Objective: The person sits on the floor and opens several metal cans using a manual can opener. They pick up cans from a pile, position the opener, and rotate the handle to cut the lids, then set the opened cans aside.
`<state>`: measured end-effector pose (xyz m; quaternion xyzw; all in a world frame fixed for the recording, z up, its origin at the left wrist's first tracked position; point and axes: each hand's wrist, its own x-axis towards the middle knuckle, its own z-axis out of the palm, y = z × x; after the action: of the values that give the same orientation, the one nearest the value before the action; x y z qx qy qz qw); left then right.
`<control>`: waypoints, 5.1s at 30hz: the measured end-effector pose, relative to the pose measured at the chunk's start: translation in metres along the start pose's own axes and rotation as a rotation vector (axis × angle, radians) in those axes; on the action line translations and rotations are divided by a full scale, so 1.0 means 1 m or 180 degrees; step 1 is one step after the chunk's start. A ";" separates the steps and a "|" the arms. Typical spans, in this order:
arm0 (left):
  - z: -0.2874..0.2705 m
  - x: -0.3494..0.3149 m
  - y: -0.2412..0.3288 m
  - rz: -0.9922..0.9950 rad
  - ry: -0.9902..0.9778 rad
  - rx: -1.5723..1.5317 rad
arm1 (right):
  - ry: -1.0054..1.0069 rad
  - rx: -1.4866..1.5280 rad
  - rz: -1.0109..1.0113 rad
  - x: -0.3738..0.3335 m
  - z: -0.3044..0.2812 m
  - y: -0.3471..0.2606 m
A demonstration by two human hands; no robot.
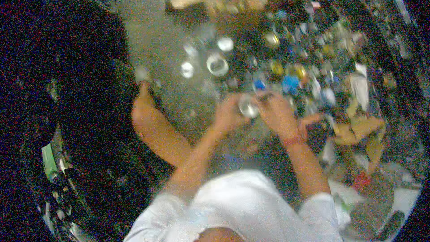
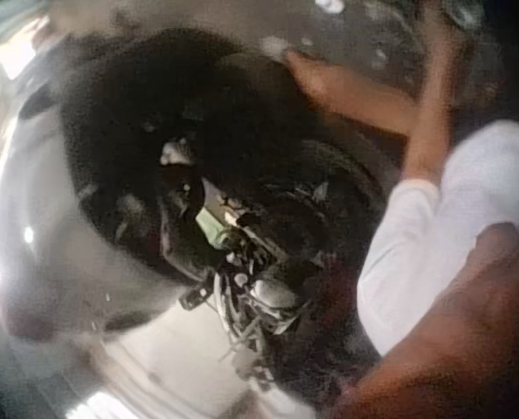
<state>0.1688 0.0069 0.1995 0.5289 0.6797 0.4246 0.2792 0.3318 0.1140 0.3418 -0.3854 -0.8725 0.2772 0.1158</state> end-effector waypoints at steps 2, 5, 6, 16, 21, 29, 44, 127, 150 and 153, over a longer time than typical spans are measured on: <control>-0.004 0.001 0.006 -0.0136 0.0002 -0.0013 | -0.0025 0.0836 -0.0239 -0.002 0.008 0.000; -0.005 0.007 0.002 0.0117 0.0090 0.0022 | -0.0581 -0.0602 0.0536 0.005 -0.008 -0.004; -0.003 0.006 0.004 0.0181 0.0113 0.0008 | -0.0313 -0.0418 0.0329 0.001 -0.002 0.005; -0.014 0.008 0.006 -0.0066 -0.0082 0.0001 | 0.0095 0.0630 -0.0224 0.005 -0.001 -0.014; -0.024 0.010 0.013 -0.0123 -0.0117 0.0165 | -0.0236 -0.0025 -0.0003 0.012 -0.003 -0.012; -0.028 0.012 0.027 -0.0426 -0.0284 0.0142 | -0.0250 0.0243 -0.0099 0.013 -0.010 -0.019; -0.021 0.010 0.016 -0.0253 -0.0133 0.0145 | -0.0190 0.0518 -0.0148 0.012 -0.009 -0.019; -0.016 0.006 0.015 -0.0279 -0.0092 -0.0146 | 0.0991 0.2268 0.1565 -0.043 -0.055 0.031; 0.008 -0.012 -0.016 -0.0026 -0.0058 0.0173 | 0.0156 0.0186 -0.0280 -0.024 0.036 0.037; 0.015 -0.020 -0.031 -0.0105 -0.0155 0.0182 | -0.0164 0.0264 -0.0185 -0.027 0.044 0.032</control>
<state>0.1715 -0.0101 0.1636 0.5356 0.6932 0.3873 0.2874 0.3514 0.0950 0.2878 -0.3476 -0.8737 0.3195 0.1171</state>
